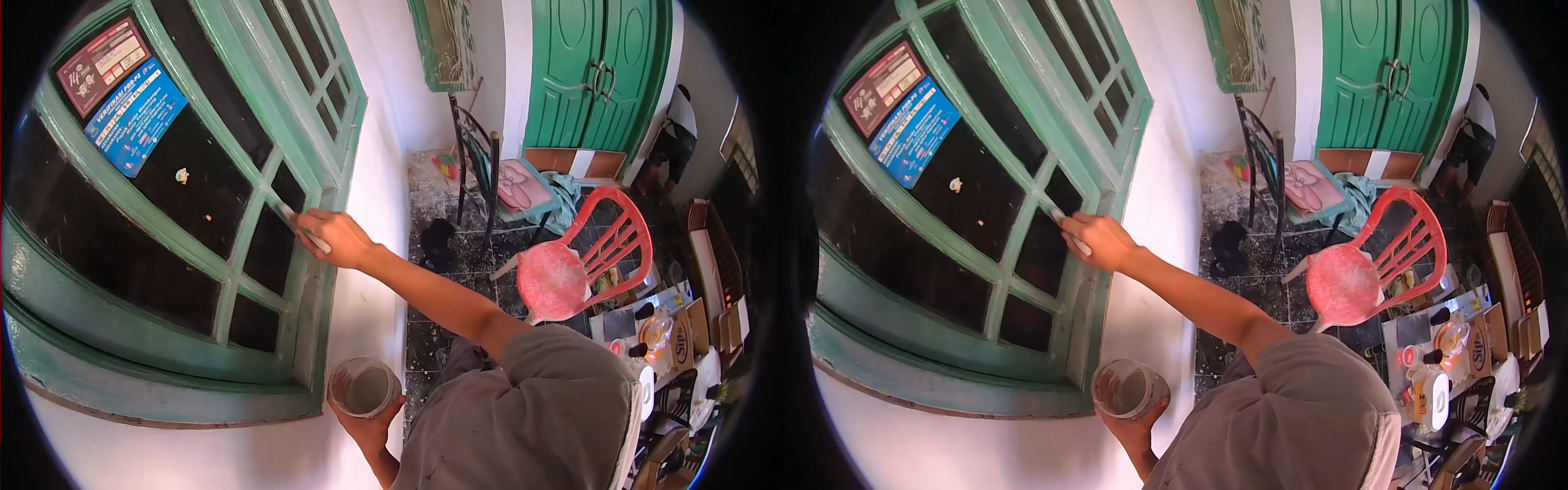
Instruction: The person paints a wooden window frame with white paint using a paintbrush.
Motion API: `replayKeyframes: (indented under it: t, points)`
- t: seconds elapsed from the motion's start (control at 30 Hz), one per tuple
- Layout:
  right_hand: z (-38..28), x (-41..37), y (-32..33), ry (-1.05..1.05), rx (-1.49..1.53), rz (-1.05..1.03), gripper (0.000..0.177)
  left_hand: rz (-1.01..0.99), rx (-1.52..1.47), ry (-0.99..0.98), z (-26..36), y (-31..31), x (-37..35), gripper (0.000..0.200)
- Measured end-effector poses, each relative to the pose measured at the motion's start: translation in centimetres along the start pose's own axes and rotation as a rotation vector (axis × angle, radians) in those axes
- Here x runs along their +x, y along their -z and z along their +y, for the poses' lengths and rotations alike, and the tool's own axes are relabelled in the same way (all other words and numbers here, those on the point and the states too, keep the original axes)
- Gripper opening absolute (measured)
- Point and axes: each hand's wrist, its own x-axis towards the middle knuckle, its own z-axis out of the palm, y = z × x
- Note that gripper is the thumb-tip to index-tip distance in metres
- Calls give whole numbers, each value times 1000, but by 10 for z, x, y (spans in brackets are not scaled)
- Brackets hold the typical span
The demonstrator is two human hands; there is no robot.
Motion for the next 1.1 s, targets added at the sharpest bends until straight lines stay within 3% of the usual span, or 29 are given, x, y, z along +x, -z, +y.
replayKeyframes:
  t: [0.17, 0.47, 0.83, 1.1]
  points:
    - [-2, 9, -3, -6, 31, 157, 18, -8, 8, 17, 0, 5, -6, 121]
    - [25, -37, -27, -98, -30, -74, 23, 46, 4, 12, 7, 5, -16, 118]
    - [4, 1, -21, 50, 87, 226, 21, 101, -10, -9, 4, 3, -17, 117]
    - [29, -55, -38, -34, 50, 12, 22, 120, 21, 19, 4, 8, -15, 114]
